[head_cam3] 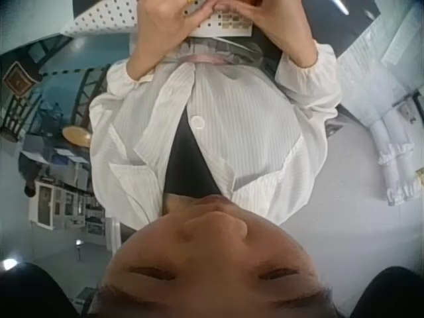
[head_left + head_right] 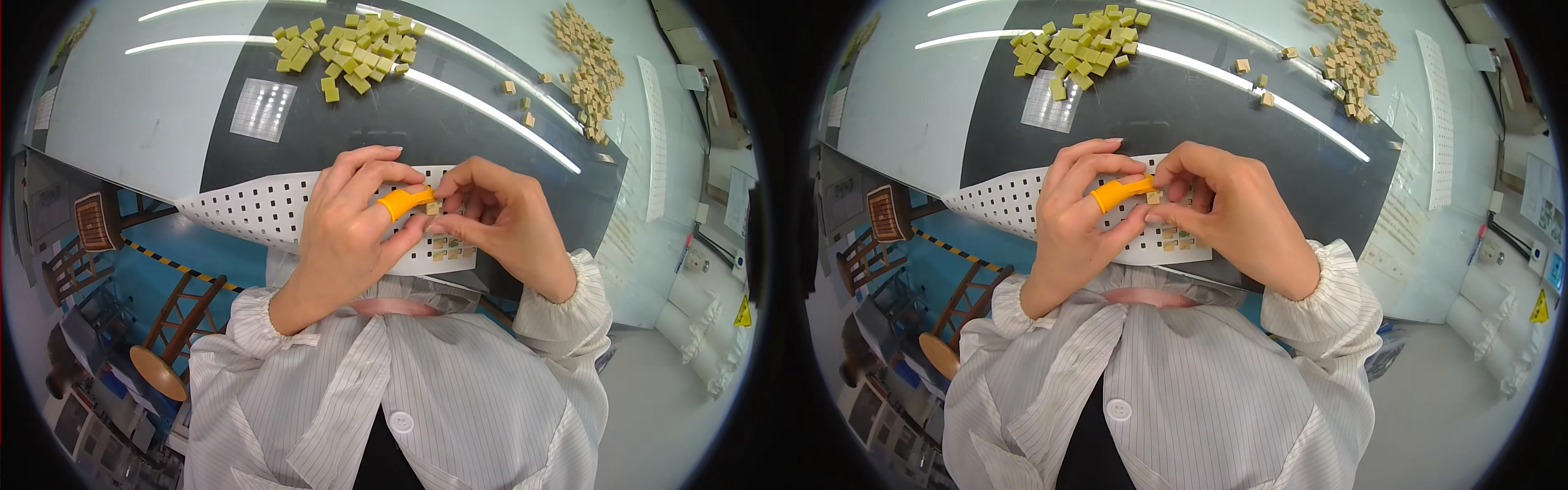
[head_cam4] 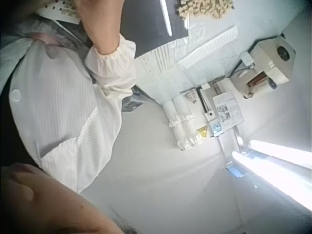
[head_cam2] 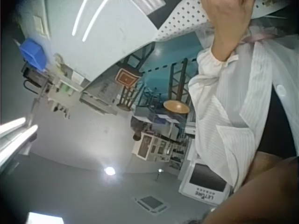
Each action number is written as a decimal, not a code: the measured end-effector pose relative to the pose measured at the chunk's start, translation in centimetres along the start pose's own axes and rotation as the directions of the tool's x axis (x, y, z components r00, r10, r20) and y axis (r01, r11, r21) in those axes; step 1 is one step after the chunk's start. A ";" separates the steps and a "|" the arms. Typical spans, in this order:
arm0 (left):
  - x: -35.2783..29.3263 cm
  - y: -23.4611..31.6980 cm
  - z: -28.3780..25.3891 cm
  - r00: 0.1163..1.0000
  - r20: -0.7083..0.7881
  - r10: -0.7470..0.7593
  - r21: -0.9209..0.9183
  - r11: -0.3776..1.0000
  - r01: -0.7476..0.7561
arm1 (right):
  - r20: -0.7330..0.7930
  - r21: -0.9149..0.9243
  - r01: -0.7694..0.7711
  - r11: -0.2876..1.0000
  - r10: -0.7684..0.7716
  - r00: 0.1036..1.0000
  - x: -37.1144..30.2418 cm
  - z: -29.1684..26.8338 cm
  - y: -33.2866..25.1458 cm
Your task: Inserting small square components into a grid board using a small yellow tool.
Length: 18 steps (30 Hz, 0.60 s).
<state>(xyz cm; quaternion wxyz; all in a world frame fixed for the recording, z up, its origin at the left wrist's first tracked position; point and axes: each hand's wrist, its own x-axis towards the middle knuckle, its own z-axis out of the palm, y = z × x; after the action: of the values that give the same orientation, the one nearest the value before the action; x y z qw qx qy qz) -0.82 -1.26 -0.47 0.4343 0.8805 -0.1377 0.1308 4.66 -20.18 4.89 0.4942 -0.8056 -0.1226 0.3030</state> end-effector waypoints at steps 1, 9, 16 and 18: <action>0.0 0.0 0.0 1.000 0.004 0.002 -0.003 1.000 -0.002 | -0.002 -0.141 0.105 0.984 -0.107 0.994 -0.1 0.1 0.1; 0.0 0.1 0.1 1.000 -0.011 0.002 0.003 1.000 -0.002 | 0.007 -0.062 -0.015 0.998 0.015 1.000 -0.1 -0.1 0.2; 0.0 0.2 0.0 1.000 -0.023 0.002 -0.003 1.000 -0.002 | -0.220 -0.037 -0.099 0.994 0.089 0.971 -0.1 -0.5 -0.6; -0.1 0.1 0.0 1.000 -0.024 0.005 -0.013 1.000 -0.006 | -0.287 -0.099 -0.062 0.993 0.031 0.957 -0.7 -0.8 -0.4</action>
<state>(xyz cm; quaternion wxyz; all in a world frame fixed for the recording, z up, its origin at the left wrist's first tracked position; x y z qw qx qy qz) -0.95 -1.29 -0.42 0.4411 0.8757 -0.1358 0.1416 4.61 -20.88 5.72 0.4556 -0.8687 -0.0472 0.1884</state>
